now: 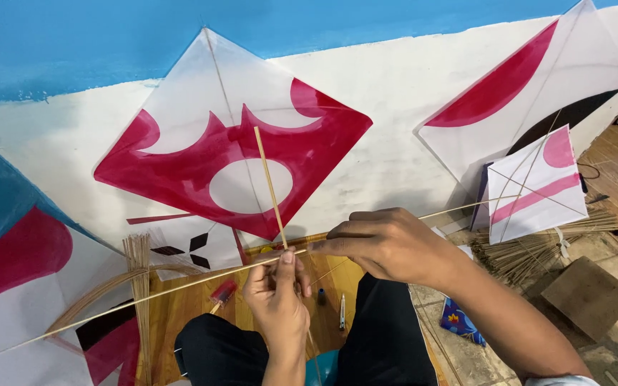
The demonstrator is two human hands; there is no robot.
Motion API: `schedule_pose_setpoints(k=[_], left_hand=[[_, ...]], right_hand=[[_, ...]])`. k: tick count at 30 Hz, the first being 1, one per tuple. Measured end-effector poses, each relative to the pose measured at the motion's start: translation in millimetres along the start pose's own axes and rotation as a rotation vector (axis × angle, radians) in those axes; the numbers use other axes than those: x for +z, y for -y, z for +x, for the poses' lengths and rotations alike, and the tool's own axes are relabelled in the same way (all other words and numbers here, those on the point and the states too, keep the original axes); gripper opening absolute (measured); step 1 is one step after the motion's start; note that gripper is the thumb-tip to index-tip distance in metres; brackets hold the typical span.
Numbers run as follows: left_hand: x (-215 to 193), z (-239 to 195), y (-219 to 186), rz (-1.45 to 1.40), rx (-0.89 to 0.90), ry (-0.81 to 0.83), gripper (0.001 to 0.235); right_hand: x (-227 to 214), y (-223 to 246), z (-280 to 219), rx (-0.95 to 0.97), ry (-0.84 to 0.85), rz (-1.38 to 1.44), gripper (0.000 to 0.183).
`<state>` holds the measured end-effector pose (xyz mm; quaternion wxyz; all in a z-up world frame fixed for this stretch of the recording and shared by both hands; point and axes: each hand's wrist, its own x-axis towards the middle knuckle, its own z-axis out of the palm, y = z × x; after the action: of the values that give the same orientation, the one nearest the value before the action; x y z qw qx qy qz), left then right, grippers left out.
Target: The person assembles a kite by tying bamboo sticks together with string. They use scissors to cut the string and a spool to measure and secure the frame.
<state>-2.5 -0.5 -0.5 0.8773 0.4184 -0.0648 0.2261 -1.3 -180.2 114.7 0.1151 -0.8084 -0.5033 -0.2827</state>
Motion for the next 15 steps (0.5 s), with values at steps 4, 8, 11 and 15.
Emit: schedule_pose_setpoints(k=[4,8,11,15], left_hand=[[4.3,0.4,-7.0,0.031,0.017,0.021,0.015],[2.3,3.7,-3.1,0.041,-0.016,-0.036,0.014],[2.1,6.6,-2.9,0.042,-0.042,-0.040,0.015],[8.3,8.2,-11.2,0.061,-0.049,0.014,0.016]], right_hand=[[-3.0,3.6,2.7,0.000,0.011,-0.006,0.036],[-3.2,3.9,2.9,0.034,0.045,-0.040,0.038],[-4.1,9.6,8.2,0.053,0.025,-0.033,0.024],[3.8,14.0,14.9,0.068,-0.058,-0.137,0.023]])
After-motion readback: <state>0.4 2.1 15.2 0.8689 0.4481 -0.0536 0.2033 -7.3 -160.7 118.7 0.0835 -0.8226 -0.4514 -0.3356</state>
